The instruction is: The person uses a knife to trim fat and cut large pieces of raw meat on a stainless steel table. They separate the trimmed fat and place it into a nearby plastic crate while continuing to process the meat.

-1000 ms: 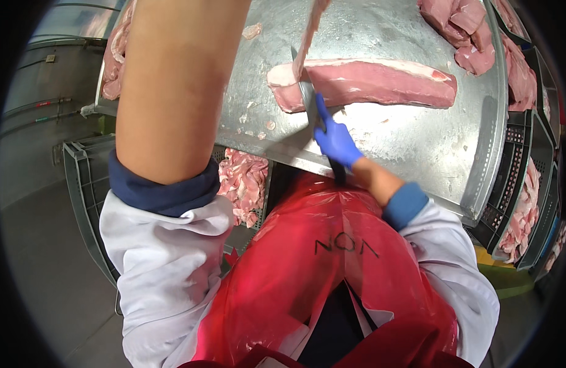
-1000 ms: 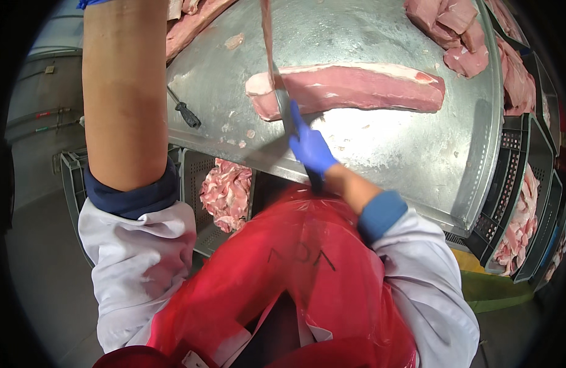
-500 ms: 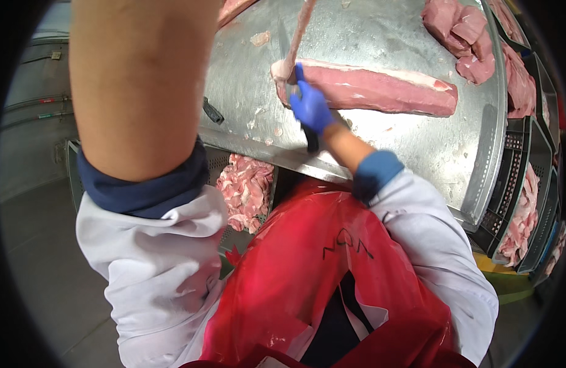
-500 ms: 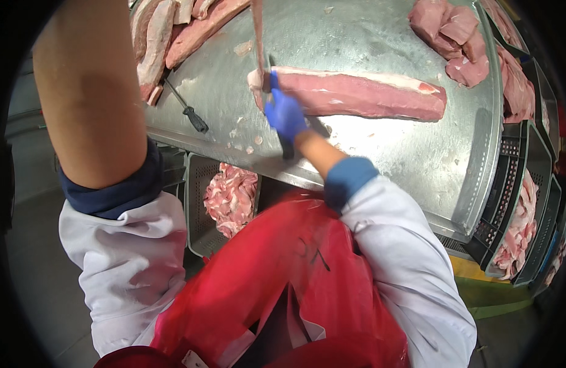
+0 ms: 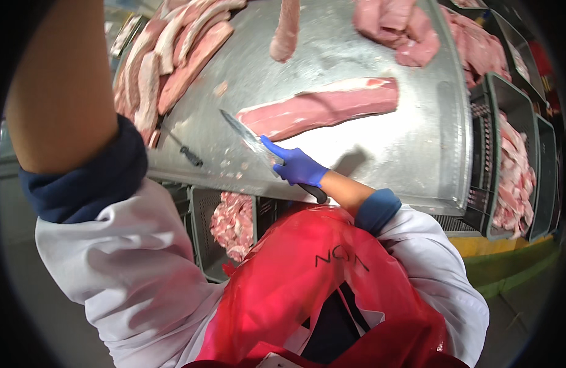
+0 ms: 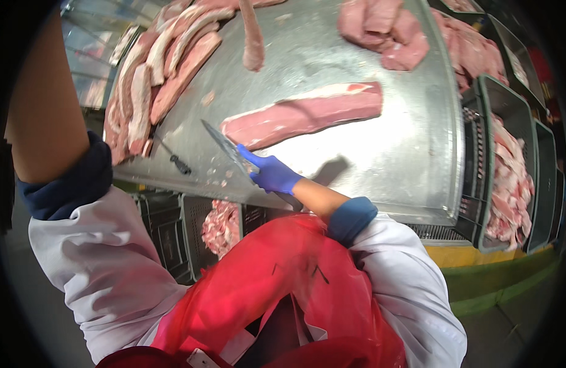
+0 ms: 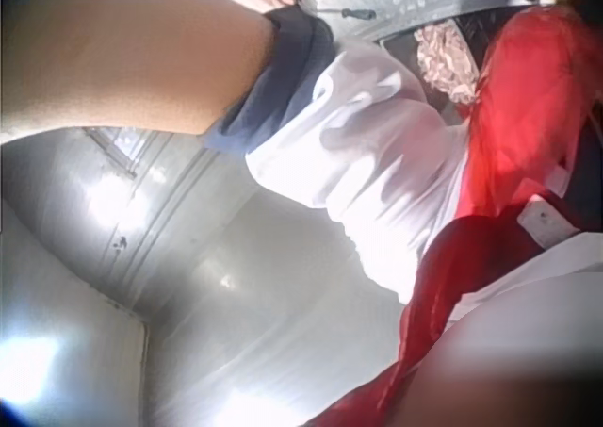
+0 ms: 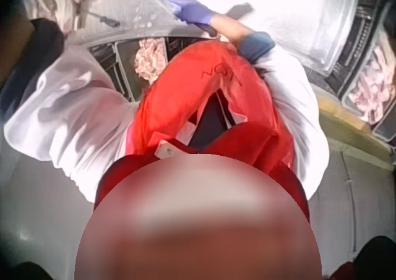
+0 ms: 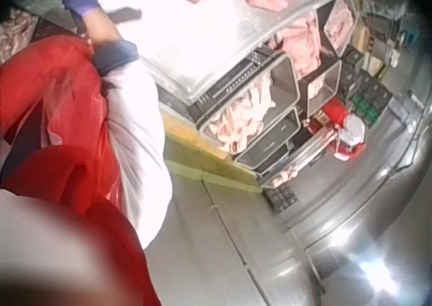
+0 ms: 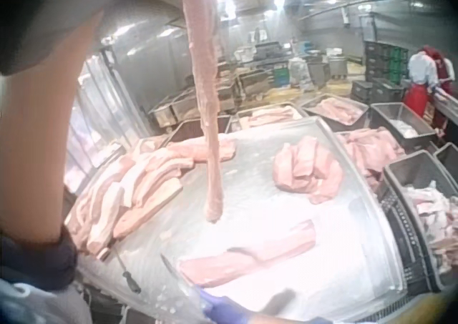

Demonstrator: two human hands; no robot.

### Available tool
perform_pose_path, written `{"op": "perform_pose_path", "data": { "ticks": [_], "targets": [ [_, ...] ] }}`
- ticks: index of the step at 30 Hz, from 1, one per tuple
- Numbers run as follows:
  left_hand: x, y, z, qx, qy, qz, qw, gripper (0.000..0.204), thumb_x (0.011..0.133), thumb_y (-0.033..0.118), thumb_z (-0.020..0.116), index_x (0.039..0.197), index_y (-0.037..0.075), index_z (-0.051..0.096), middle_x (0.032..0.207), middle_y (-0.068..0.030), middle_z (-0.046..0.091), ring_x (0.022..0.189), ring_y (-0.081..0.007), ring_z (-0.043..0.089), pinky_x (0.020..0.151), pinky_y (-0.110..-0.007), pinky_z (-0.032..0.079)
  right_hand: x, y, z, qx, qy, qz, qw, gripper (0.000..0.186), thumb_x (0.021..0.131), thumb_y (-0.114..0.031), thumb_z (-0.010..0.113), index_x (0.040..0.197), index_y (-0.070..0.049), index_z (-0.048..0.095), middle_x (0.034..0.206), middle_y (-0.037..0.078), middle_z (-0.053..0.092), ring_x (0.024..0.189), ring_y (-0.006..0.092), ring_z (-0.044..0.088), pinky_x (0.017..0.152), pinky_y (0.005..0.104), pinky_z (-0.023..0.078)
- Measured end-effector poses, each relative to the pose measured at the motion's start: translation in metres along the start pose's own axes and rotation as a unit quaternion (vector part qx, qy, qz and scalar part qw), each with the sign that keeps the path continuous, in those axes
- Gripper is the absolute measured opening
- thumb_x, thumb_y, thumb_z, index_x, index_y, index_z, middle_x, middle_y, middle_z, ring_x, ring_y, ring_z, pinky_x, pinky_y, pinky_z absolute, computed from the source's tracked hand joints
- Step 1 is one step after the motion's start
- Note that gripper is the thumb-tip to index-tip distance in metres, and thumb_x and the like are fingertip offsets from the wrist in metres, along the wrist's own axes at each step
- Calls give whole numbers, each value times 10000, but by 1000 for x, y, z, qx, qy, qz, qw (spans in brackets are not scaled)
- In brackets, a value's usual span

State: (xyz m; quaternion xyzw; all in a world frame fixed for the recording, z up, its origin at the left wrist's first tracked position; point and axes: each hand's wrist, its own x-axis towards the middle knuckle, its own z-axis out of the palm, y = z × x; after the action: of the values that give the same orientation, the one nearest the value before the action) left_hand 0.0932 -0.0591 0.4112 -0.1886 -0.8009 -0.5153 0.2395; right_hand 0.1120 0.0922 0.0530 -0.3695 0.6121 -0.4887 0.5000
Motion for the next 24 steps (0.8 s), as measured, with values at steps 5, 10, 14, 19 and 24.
{"op": "perform_pose_path", "data": {
  "ticks": [5, 10, 14, 19, 24],
  "targets": [
    [96, 16, 108, 42, -121, 66, 990, 259, 943, 272, 555, 946, 16, 598, 859, -152, 636, 727, -226, 603, 640, -345, 478, -102, 25, -99, 13, 125, 56, 990, 821, 953, -98, 522, 1608, -383, 115, 844, 78, 654, 655, 144, 588, 624, 312, 552],
    [174, 29, 254, 39, -239, 141, 960, 289, 937, 300, 572, 955, 13, 603, 870, -165, 648, 740, -242, 617, 653, -361, 488, -215, 35, -152, 75, 271, 79, 957, 833, 942, -108, 555, 1614, -346, 124, 855, 89, 674, 684, 157, 628, 630, 324, 557],
    [210, 39, 370, 15, -316, 201, 927, 313, 932, 321, 586, 963, 10, 608, 879, -176, 657, 750, -255, 629, 663, -374, 496, -275, 67, -166, 111, 363, 73, 922, 846, 918, -129, 581, 1616, -324, 144, 855, 91, 677, 703, 171, 651, 678, 320, 559],
    [230, 22, 460, 1, -370, 243, 897, 345, 926, 349, 603, 973, 7, 614, 891, -189, 668, 763, -271, 643, 676, -390, 505, -304, 89, -171, 98, 412, 107, 899, 839, 910, -115, 577, 1620, -273, 158, 855, 76, 666, 703, 170, 647, 728, 319, 553],
    [220, -98, 462, 35, -376, 225, 898, 378, 920, 376, 621, 983, 4, 619, 902, -203, 680, 776, -288, 657, 689, -405, 515, -308, 157, -162, 211, 502, 49, 837, 803, 943, -115, 621, 1616, -194, 190, 847, 36, 627, 642, 101, 583, 566, 286, 531]
  ]
}}
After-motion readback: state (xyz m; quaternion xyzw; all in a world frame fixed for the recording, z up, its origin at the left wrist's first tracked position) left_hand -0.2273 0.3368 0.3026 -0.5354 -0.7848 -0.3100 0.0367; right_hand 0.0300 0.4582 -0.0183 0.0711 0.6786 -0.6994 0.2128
